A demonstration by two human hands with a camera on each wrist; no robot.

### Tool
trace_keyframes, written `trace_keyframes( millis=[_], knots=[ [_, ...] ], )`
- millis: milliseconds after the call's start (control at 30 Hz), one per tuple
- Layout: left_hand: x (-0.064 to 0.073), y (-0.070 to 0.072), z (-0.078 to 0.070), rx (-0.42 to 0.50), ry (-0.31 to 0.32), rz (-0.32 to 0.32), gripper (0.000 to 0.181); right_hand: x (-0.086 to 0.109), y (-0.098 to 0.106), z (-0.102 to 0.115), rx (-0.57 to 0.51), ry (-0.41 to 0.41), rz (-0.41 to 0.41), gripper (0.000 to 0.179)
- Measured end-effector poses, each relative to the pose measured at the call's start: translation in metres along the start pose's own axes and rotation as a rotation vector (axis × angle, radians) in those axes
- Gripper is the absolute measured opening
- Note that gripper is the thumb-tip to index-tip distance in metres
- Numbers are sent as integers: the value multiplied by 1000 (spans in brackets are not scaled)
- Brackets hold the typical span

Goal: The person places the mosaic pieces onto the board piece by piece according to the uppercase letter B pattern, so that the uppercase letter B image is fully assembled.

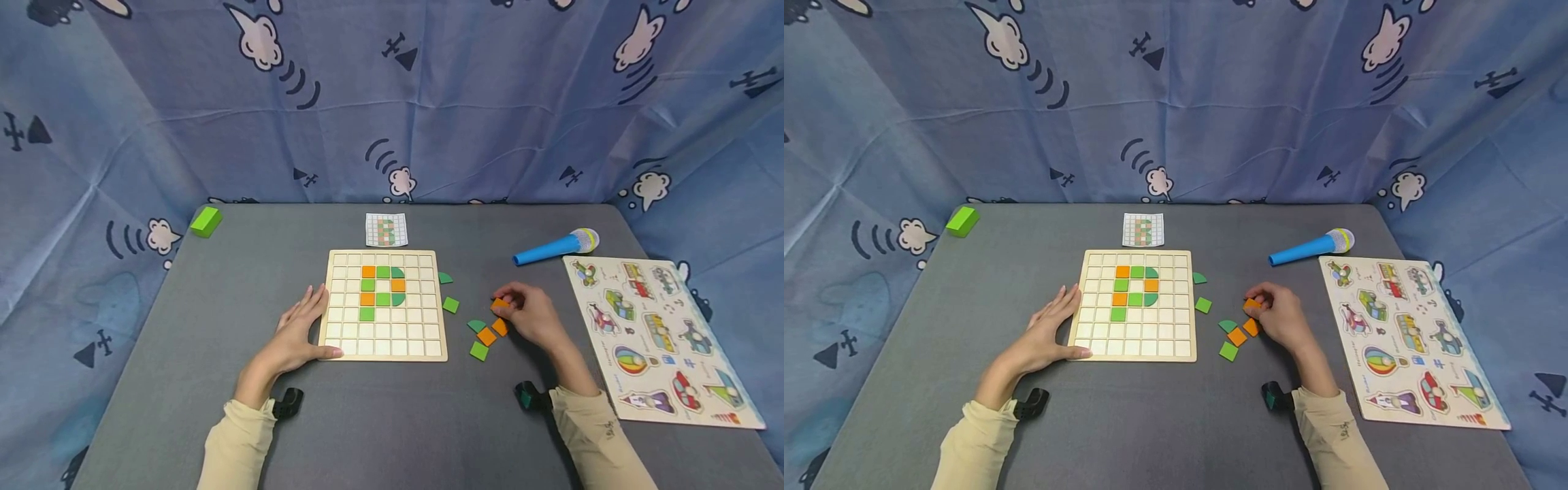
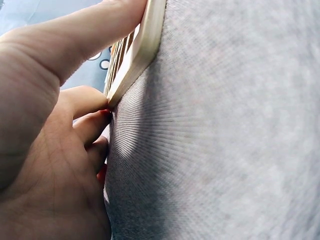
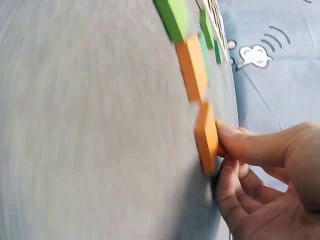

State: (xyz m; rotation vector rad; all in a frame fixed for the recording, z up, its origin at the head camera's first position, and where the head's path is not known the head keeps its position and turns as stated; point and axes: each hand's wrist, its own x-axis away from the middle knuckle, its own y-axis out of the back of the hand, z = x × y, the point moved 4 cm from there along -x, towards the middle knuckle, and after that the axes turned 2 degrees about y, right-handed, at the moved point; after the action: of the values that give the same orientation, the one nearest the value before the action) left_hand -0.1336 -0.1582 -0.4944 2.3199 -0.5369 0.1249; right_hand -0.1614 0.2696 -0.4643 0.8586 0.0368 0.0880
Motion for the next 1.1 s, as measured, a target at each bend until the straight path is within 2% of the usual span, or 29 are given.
trace_keyframes(
  millis=[300, 433, 567, 833, 1100],
  knots=[
    [0, 0, 0, 11, -15, -13, 119, -14, -30, 35, -42, 47, -75, 17],
    [-1, -1, 0, 10, -12, -12, 119, -20, -48, 55, -126, 60, -83, 18],
    [-1, -1, 0, 4, -3, -8, 119, -23, -68, 76, -204, 72, -29, 12],
    [0, -1, -1, 8, -6, -13, 119, -27, -97, 113, -235, 139, 98, 8],
    [1, 0, -1, 9, -1, -10, 119, -28, -118, 127, -216, 190, 177, 5]
  ],
)
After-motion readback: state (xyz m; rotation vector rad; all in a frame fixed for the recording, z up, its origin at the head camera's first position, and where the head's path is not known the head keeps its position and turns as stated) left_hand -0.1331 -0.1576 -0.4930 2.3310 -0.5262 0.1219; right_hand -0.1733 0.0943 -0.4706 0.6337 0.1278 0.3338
